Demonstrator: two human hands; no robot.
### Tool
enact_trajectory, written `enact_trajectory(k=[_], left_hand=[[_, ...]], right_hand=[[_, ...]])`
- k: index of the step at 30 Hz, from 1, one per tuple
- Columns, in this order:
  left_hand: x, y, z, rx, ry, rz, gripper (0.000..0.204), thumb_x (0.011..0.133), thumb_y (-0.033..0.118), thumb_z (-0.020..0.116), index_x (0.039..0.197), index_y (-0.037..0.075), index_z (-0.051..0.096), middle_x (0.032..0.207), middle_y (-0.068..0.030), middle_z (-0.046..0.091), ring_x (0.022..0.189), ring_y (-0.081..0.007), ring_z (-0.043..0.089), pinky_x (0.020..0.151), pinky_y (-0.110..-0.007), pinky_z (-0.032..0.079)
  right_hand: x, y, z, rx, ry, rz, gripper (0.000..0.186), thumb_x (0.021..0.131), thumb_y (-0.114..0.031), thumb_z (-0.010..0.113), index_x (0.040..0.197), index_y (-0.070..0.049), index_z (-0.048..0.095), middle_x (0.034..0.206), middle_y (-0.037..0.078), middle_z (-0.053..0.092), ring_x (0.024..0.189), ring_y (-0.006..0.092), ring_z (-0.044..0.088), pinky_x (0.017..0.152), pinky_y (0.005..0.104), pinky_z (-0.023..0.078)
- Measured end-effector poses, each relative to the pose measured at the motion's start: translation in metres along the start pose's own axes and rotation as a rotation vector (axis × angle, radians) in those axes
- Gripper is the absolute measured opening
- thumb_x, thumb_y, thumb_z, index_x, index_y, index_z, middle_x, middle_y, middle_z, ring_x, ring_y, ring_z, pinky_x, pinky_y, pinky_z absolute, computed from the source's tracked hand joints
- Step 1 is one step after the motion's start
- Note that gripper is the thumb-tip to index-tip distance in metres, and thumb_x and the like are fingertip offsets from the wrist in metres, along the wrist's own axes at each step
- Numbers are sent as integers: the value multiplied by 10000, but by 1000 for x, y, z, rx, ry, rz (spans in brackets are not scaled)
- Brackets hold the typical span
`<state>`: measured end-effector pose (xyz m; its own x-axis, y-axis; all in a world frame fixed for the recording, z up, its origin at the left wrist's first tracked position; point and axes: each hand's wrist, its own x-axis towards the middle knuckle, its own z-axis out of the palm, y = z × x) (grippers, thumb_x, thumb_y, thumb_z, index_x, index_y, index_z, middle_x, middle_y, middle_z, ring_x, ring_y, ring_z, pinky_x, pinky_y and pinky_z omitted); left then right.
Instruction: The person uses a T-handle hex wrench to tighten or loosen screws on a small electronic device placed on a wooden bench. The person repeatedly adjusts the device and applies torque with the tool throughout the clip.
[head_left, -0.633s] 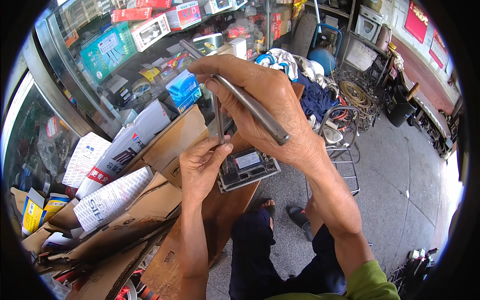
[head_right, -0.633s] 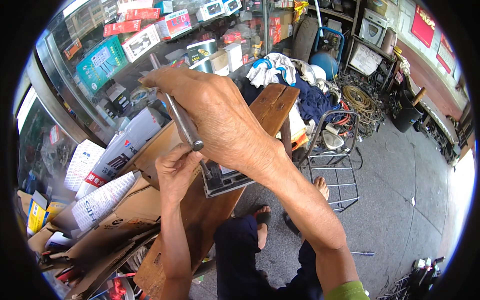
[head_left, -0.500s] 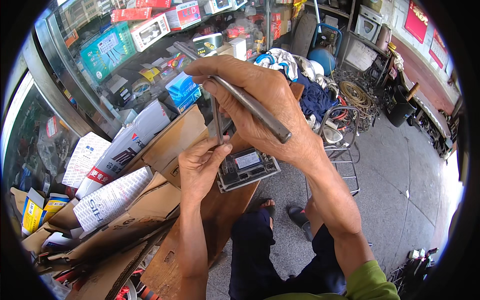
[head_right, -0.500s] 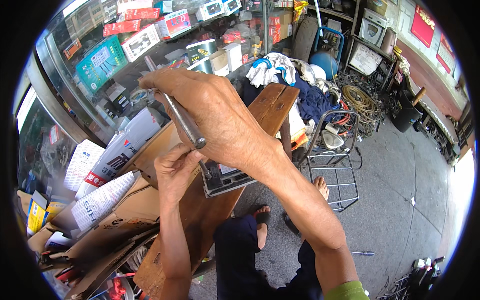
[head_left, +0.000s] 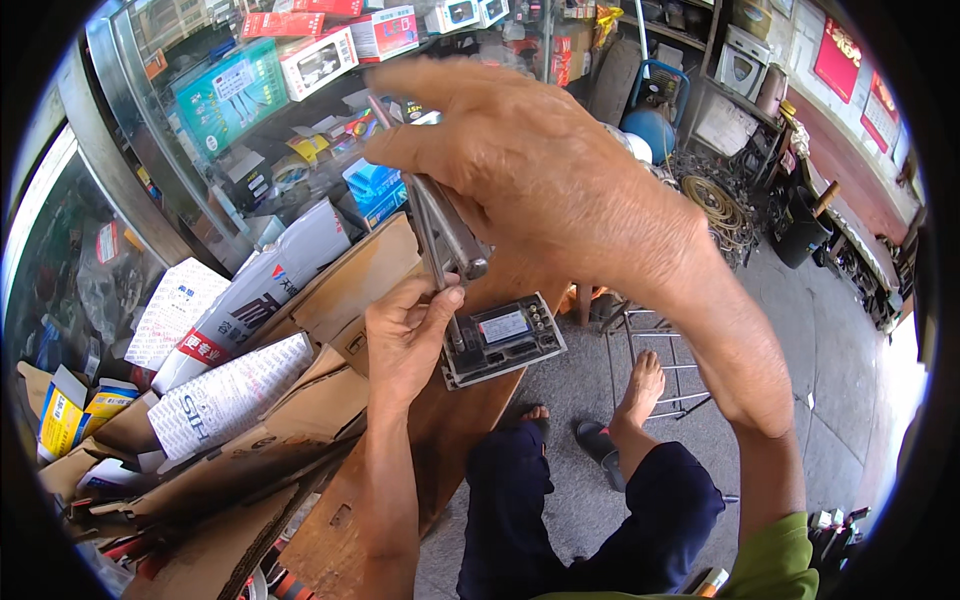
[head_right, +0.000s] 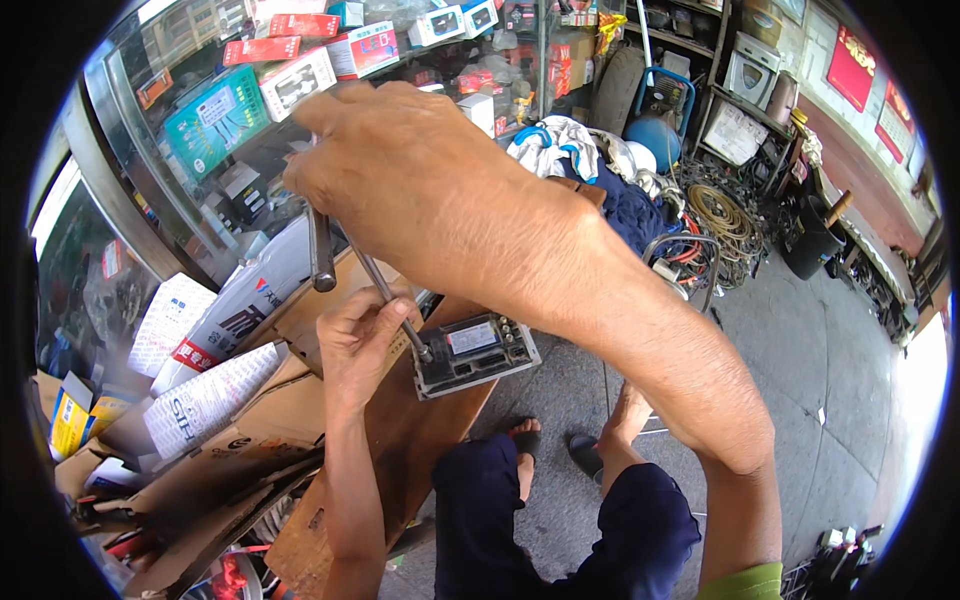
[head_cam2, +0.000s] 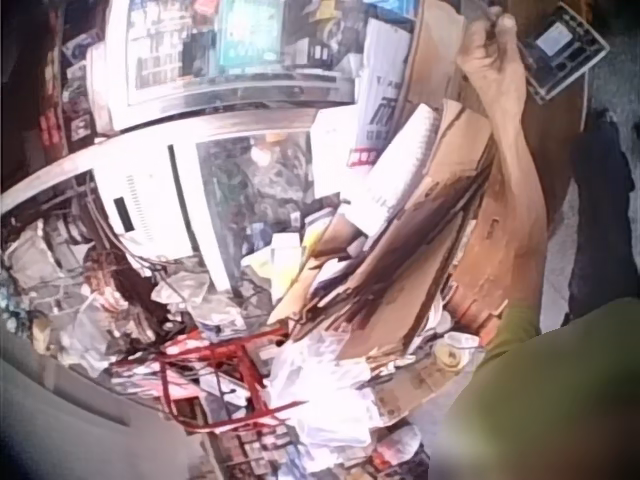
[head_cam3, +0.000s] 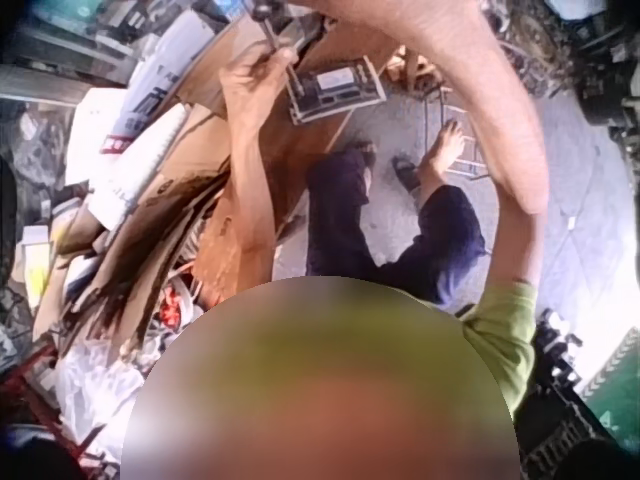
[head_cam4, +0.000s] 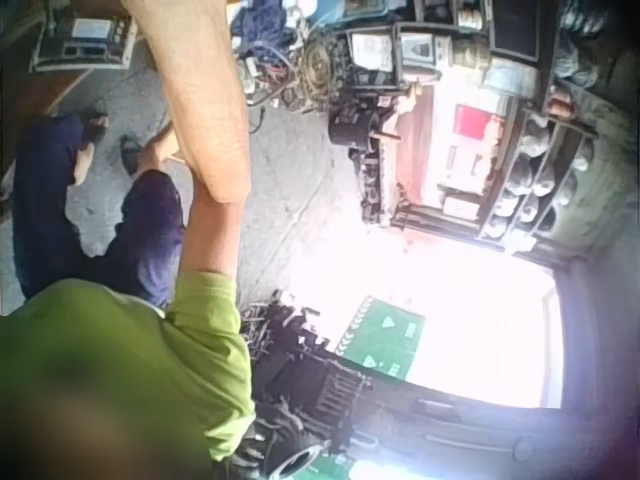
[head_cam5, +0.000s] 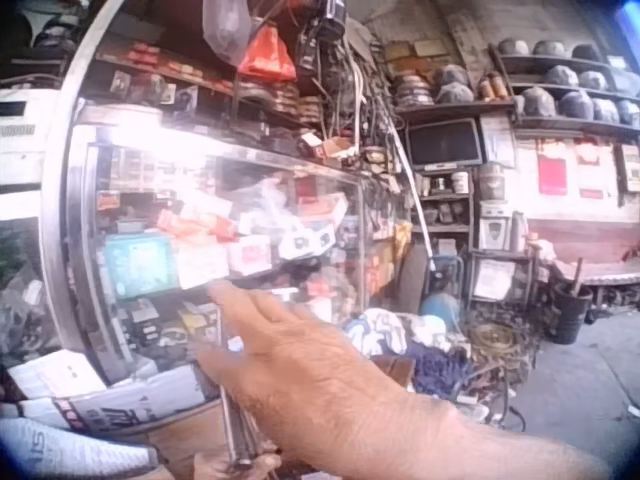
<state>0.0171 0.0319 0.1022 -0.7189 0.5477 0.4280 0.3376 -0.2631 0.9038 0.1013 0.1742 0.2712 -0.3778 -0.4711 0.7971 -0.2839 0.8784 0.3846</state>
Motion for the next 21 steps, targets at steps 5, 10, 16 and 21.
enact_trajectory(k=[5,10,16,21], left_hand=[[0,2,1,-26,2,7,109,960,2,672,1029,-78,695,851,-68,677,793,-129,645,725,-289,546],[-1,2,7,-49,-1,66,86,960,34,684,1026,-16,707,808,3,652,689,-62,575,615,-226,478],[-9,5,22,200,-113,96,91,995,58,631,1039,-15,662,857,-42,686,802,-98,638,732,-248,511],[-5,4,27,137,-18,65,130,1030,107,590,1055,-9,643,851,-55,689,802,-99,639,745,-251,510]], right_hand=[[21,9,3,-87,-151,-109,70,767,-91,705,816,-61,745,801,120,697,874,276,718,802,402,554],[41,15,1,-14,-140,-18,97,784,-115,726,776,-18,732,751,164,705,750,291,729,661,390,566],[71,12,-49,58,-360,479,93,890,-39,640,871,13,715,840,253,709,768,264,726,689,351,579],[41,12,-73,284,-144,838,296,882,-213,732,734,41,705,568,113,642,454,167,630,427,313,486]])
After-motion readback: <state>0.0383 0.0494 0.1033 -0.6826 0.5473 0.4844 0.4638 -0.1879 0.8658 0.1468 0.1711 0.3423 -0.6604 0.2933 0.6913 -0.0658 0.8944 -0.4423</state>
